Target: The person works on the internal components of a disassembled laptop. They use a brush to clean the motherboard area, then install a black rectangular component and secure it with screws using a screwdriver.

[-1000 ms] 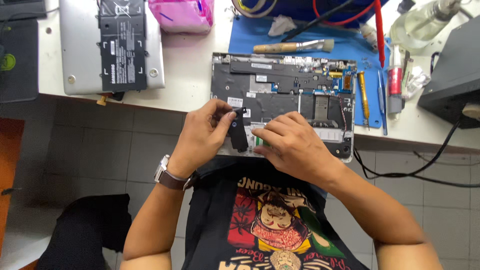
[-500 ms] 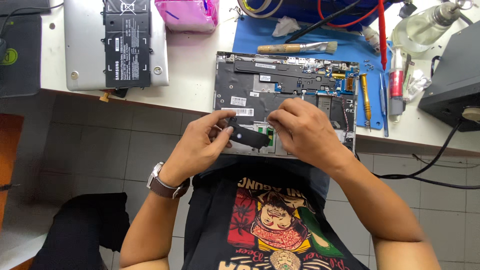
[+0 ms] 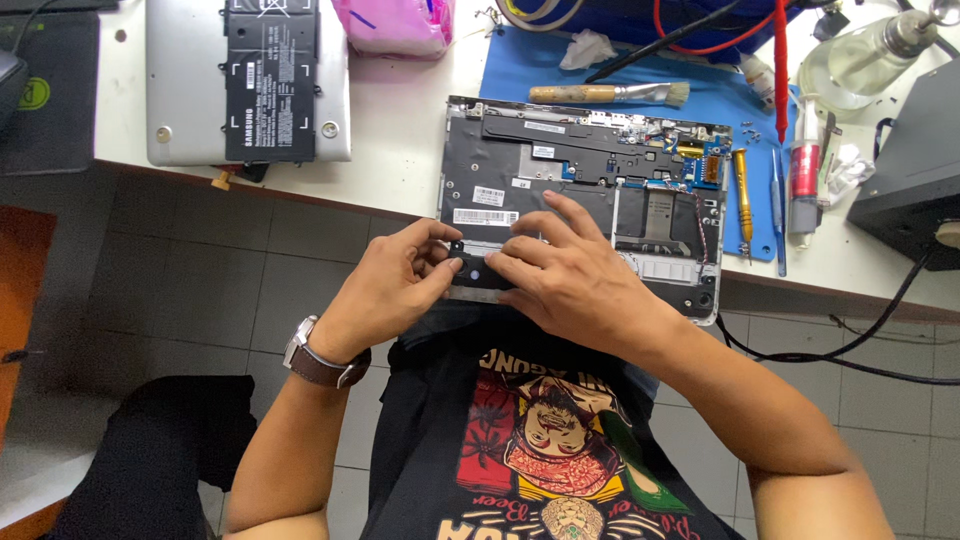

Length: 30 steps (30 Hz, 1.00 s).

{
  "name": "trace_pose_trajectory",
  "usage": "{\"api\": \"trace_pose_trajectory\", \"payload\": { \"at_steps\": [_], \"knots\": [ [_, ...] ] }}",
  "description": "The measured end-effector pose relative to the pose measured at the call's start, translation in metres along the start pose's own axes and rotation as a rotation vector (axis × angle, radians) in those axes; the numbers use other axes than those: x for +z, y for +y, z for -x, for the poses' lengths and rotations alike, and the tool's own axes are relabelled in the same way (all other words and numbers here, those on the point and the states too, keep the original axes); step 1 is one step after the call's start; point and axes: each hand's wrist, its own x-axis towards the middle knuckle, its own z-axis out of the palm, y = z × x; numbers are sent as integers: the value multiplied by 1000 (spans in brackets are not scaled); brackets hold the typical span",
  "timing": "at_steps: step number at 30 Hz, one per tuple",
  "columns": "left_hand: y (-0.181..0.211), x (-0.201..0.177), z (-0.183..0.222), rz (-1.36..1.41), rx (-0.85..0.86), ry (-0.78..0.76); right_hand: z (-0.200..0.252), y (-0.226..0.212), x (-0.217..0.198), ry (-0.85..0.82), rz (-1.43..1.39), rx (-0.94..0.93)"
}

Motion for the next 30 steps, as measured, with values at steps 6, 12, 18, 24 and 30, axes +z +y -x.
{"api": "trace_pose_trajectory", "payload": {
  "at_steps": [6,12,18,24,30],
  "knots": [
    [13,-4,8,-99,47,45,-3,0,9,2,-32,-17],
    [15,-16,16,-457,215,259,-1,-6,-3,-36,-65,-18],
    [5,-4,23,-685,208,292,-2,-6,13,-24,-62,-43],
    [1,-1,25,-655,138,226,-6,-4,21,-24,-112,-15],
    [0,7,24,-622,78,250,-9,-4,17,-58,-122,-9]
  ]
}}
